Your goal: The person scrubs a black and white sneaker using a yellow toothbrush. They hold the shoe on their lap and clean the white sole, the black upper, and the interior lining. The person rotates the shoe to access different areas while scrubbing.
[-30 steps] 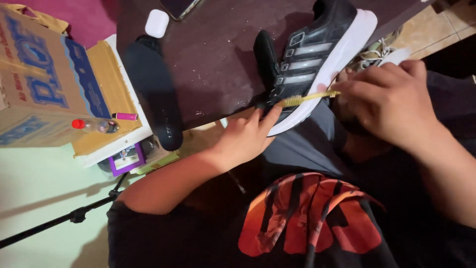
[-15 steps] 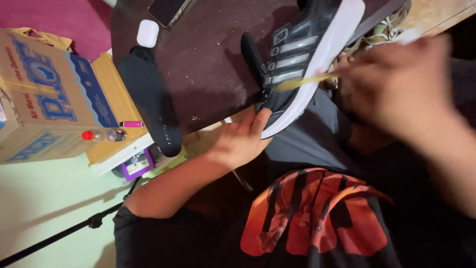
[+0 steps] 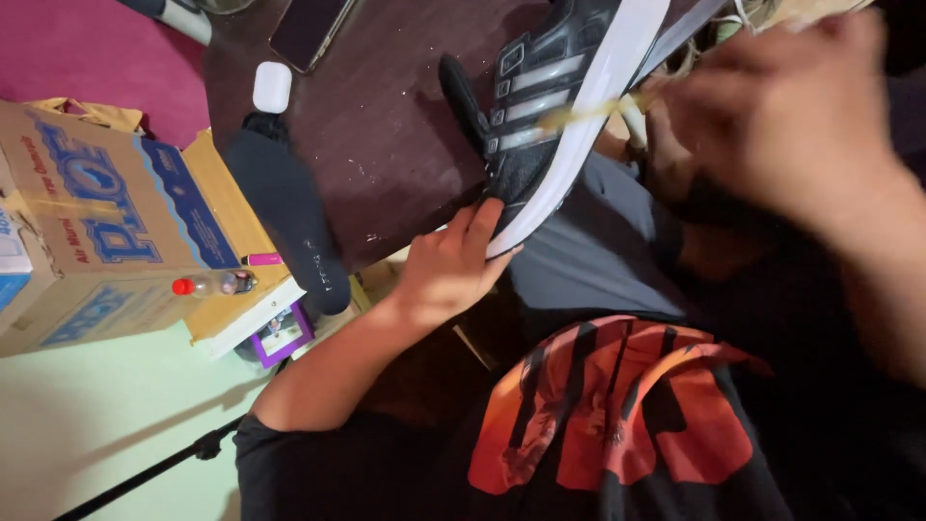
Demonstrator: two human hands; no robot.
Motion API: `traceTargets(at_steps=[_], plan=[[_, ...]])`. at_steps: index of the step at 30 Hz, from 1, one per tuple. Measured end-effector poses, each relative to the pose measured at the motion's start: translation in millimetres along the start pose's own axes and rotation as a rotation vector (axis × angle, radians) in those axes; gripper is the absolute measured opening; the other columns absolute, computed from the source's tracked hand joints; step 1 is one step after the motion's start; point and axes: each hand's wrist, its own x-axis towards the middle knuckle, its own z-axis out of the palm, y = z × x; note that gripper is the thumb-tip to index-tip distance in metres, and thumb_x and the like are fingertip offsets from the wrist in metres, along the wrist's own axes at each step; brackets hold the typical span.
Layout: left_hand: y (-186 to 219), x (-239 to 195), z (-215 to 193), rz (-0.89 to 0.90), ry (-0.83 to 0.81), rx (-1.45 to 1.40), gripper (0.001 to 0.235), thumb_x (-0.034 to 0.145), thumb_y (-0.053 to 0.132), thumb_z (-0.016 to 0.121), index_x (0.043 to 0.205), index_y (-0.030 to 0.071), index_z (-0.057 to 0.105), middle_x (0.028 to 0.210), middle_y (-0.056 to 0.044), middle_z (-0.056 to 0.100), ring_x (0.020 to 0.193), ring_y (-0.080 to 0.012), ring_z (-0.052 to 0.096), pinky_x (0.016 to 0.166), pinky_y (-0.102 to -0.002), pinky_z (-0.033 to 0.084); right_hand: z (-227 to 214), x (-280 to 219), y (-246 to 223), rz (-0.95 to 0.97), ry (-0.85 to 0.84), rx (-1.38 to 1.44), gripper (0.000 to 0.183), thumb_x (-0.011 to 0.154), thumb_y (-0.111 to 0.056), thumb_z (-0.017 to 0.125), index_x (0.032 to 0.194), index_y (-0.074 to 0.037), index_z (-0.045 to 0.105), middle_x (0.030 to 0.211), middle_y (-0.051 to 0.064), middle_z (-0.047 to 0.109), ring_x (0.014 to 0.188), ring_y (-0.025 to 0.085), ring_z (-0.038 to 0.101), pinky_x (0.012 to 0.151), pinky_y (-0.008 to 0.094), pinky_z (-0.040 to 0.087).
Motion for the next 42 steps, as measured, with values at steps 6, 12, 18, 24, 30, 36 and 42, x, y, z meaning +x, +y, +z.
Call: traceTargets(at_steps=[6, 12, 18, 24, 30, 36, 42], plan=[[-6.7, 18.8, -17.9, 0.046, 0.049, -0.071, 0.058, 0.098, 0.047, 0.072, 0.13, 0.005, 0.05, 0.141, -0.022, 0.049, 0.124, -0.0438, 0.055, 0.076, -0.053, 0.059, 13.8, 10.0, -27.2, 0.03, 0.127, 0.097, 0.022, 0.106, -0.028, 0.076, 0.123, -0.041, 0.078, 0.089, -0.01, 0.062, 0.082, 0.017, 0.064, 0.08, 0.039, 0.033], [-5.3, 27.3, -24.7, 0.226, 0.308, -0.038, 0.063, 0.09, 0.033, 0.095, 0.124, -0.005, 0.059, 0.126, -0.018, 0.06, 0.112, -0.0344, 0.062, 0.096, -0.045, 0.056, 14.1, 13.2, -18.7, 0.084, 0.108, 0.189, 0.036, 0.086, -0.014, 0.07, 0.115, -0.026, 0.085, 0.091, -0.003, 0.07, 0.077, 0.023, 0.067, 0.067, 0.042, 0.047], [-5.3, 24.2, -26.4, 0.184, 0.275, 0.048, 0.067, 0.085, 0.041, 0.1, 0.128, 0.008, 0.062, 0.113, -0.009, 0.058, 0.1, -0.029, 0.059, 0.077, -0.042, 0.048, 10.1, 5.9, 0.5, 0.037, 0.047, 0.183, 0.028, 0.094, -0.021, 0.079, 0.121, -0.028, 0.084, 0.097, -0.003, 0.073, 0.083, 0.019, 0.07, 0.074, 0.04, 0.051], [-2.2, 28.1, -25.9, 0.175, 0.277, 0.084, 0.06, 0.08, 0.046, 0.097, 0.118, 0.011, 0.067, 0.107, -0.007, 0.063, 0.088, -0.0273, 0.057, 0.075, -0.039, 0.044, 9.9, 19.9, -40.0, -0.059, 0.225, 0.052, 0.02, 0.104, -0.022, 0.077, 0.118, -0.035, 0.078, 0.09, -0.005, 0.062, 0.085, 0.02, 0.061, 0.08, 0.036, 0.034], [-4.8, 27.7, -24.9, 0.198, 0.282, 0.011, 0.061, 0.085, 0.039, 0.096, 0.125, 0.003, 0.066, 0.106, -0.009, 0.059, 0.088, -0.0281, 0.056, 0.078, -0.039, 0.05, 1.6, 1.8, 3.6, 0.067, 0.051, -0.152, 0.021, 0.113, -0.038, 0.079, 0.132, -0.044, 0.083, 0.112, -0.011, 0.072, 0.099, 0.019, 0.071, 0.092, 0.041, 0.04], [-4.8, 25.9, -21.6, 0.191, 0.246, -0.084, 0.058, 0.09, 0.03, 0.093, 0.128, -0.001, 0.063, 0.111, -0.012, 0.057, 0.09, -0.0294, 0.059, 0.081, -0.039, 0.056, 3.4, 5.6, -9.0, -0.086, 0.133, 0.115, 0.045, 0.093, -0.013, 0.072, 0.131, -0.035, 0.079, 0.101, -0.007, 0.067, 0.083, 0.018, 0.065, 0.075, 0.04, 0.047], [-6.2, 27.7, -14.0, 0.163, 0.243, -0.143, 0.06, 0.089, 0.029, 0.093, 0.13, -0.001, 0.062, 0.113, -0.012, 0.057, 0.09, -0.0282, 0.058, 0.076, -0.037, 0.057, 2.6, 6.6, -11.7, 0.01, 0.063, -0.079, 0.006, 0.105, -0.041, 0.079, 0.105, -0.037, 0.075, 0.103, -0.012, 0.072, 0.099, 0.018, 0.069, 0.089, 0.043, 0.041]])
